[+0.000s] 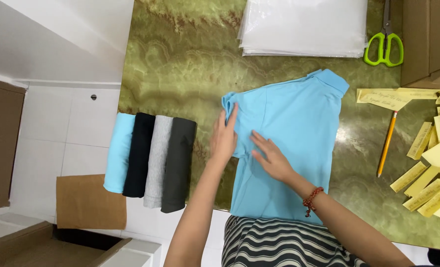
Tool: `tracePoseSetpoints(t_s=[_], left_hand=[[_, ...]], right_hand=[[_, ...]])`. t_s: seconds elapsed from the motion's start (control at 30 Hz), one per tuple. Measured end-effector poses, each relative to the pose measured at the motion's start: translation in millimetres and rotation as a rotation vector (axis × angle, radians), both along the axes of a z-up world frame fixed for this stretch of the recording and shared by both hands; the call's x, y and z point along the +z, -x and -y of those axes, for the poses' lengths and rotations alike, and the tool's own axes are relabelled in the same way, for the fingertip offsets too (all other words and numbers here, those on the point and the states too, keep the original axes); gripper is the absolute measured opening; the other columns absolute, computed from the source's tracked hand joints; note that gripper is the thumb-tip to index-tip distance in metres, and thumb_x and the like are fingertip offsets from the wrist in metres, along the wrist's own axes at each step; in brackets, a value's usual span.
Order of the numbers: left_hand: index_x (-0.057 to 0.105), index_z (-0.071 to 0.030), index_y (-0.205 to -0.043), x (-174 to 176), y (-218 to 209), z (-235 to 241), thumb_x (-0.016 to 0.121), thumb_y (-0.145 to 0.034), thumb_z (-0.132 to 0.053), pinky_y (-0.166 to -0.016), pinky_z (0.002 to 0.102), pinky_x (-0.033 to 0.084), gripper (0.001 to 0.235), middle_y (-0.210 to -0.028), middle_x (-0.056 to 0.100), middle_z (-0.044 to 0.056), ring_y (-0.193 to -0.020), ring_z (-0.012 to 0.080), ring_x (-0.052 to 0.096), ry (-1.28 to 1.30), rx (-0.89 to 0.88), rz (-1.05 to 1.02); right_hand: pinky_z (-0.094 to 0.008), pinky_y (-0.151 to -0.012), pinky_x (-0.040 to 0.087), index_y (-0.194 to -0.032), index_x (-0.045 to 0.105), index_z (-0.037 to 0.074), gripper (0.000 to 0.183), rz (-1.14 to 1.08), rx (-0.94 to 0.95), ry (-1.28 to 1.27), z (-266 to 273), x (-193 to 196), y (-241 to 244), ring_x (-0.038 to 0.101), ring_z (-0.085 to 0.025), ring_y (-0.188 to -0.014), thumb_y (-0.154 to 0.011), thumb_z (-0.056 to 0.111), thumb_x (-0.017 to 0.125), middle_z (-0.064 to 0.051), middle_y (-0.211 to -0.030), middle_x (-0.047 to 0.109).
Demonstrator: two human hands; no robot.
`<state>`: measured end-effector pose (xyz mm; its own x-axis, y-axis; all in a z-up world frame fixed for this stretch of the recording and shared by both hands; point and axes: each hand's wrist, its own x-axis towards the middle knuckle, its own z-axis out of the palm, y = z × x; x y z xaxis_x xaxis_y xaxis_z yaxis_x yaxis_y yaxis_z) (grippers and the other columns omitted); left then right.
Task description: The person takes a black t-shirt, a light blue t-shirt, and a yellow polo shirt from a clothing rack one by one. They lay each item on a table, fold it neatly by hand, and place it in a stack of folded clothes.
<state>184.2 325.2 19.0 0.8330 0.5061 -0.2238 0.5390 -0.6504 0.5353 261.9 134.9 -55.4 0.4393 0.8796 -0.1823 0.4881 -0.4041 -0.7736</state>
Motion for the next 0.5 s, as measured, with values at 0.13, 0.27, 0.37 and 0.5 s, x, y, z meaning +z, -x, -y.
tracePoseSetpoints(t_s=[0.13,0.27,0.37,0.5], left_hand=[[0.031,-0.042,-0.167,21.0,1.0,35.3,0.058,-0.103,-0.005,-0.088,0.046,0.065,0.078,-0.159,0.042,0.011,-0.136,0.0355,0.052,-0.218,-0.387,0.078],[0.045,-0.04,-0.159,3.4,-3.2,78.5,0.066,-0.102,-0.021,-0.085,0.04,0.067,0.065,-0.149,0.059,0.002,-0.121,0.0252,0.068,-0.275,-0.493,0.289],[0.039,-0.045,-0.164,-29.1,-9.2,83.5,0.063,-0.106,-0.042,-0.085,0.045,0.065,0.063,-0.13,0.073,0.002,-0.114,0.0268,0.075,-0.053,-0.499,0.325],[0.077,-0.036,-0.12,-72.2,-27.3,52.6,0.06,-0.107,-0.046,-0.085,0.032,0.064,0.023,-0.116,0.078,-0.01,-0.11,0.0157,0.075,-0.011,-0.338,0.251]], right_hand=[[-0.063,-0.114,0.045,-0.161,0.043,0.003,0.067,-0.706,-0.528,-0.295,12.0,35.2,-27.5,0.055,-0.046,-0.141,-0.115,0.049,0.024,-0.026,-0.156,0.055],[-0.061,-0.091,0.06,-0.158,0.049,0.01,0.08,-0.937,-0.858,-0.399,48.4,-33.9,-53.3,0.069,-0.046,-0.117,-0.112,0.07,0.022,-0.028,-0.129,0.068],[-0.055,-0.091,0.059,-0.163,0.044,0.019,0.073,-0.829,-0.959,-0.342,57.6,15.3,-53.0,0.068,-0.042,-0.12,-0.11,0.068,0.028,-0.031,-0.136,0.064],[-0.046,-0.078,0.068,-0.157,0.045,0.009,0.066,-0.66,-0.964,-0.322,79.0,-0.2,-63.0,0.071,-0.03,-0.098,-0.097,0.005,0.074,-0.024,-0.116,0.067]])
